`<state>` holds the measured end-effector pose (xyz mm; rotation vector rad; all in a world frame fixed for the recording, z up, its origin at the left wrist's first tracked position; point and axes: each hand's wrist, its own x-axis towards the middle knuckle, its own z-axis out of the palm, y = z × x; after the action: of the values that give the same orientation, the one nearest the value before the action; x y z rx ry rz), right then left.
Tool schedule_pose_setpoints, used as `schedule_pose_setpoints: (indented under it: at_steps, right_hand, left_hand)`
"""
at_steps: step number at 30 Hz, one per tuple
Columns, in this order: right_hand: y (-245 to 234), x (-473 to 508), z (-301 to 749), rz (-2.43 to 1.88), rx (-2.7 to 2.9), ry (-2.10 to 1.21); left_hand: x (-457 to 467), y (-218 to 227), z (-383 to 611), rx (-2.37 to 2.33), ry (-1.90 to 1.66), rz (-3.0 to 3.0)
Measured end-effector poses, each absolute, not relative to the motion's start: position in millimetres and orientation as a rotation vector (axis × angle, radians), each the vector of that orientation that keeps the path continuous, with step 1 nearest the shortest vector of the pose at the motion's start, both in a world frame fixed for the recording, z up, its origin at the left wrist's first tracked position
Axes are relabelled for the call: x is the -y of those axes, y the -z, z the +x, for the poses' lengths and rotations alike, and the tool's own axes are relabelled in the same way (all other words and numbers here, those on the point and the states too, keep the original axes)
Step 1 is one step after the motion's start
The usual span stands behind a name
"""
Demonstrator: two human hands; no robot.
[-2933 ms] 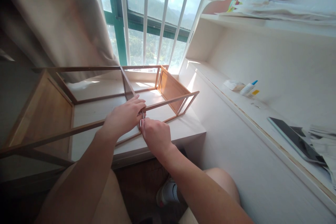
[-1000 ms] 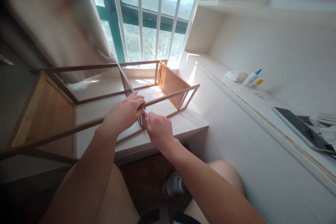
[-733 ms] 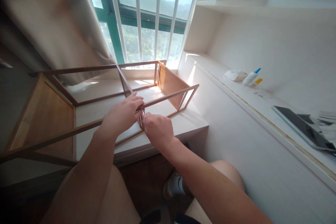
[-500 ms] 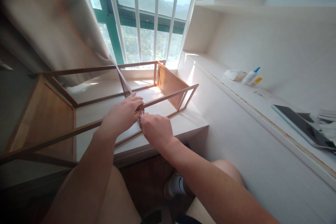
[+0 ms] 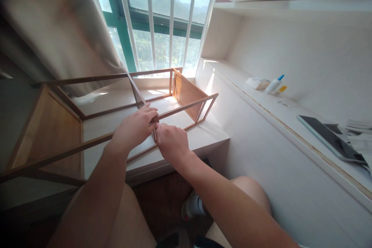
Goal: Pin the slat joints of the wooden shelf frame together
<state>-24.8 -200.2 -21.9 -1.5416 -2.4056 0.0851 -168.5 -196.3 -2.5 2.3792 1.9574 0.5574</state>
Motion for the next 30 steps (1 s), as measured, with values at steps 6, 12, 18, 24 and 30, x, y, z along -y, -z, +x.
schedule_pose_setpoints:
  at_steps: [6,12,18,24,30]
  right_hand:
    - [29,209,-38,-1.526,2.267,-0.244]
    - [35,207,-42,-1.496,2.058,-0.449]
    - [45,206,-35,-1.516,2.144,-0.294]
    - [40,201,-23,-1.508,2.342,-0.004]
    - [42,200,-24,-1.479,2.213,-0.269]
  left_hand:
    - [197,0,-169,-1.937,-0.539,2.383]
    - [197,0,-168,-1.944,-0.54,2.364]
    - [197,1,-168,-1.961,-0.544,2.388]
    - [197,3,-169,-1.95,-0.572,2.391]
    - [198,1,-169,-1.963,-0.555,2.378]
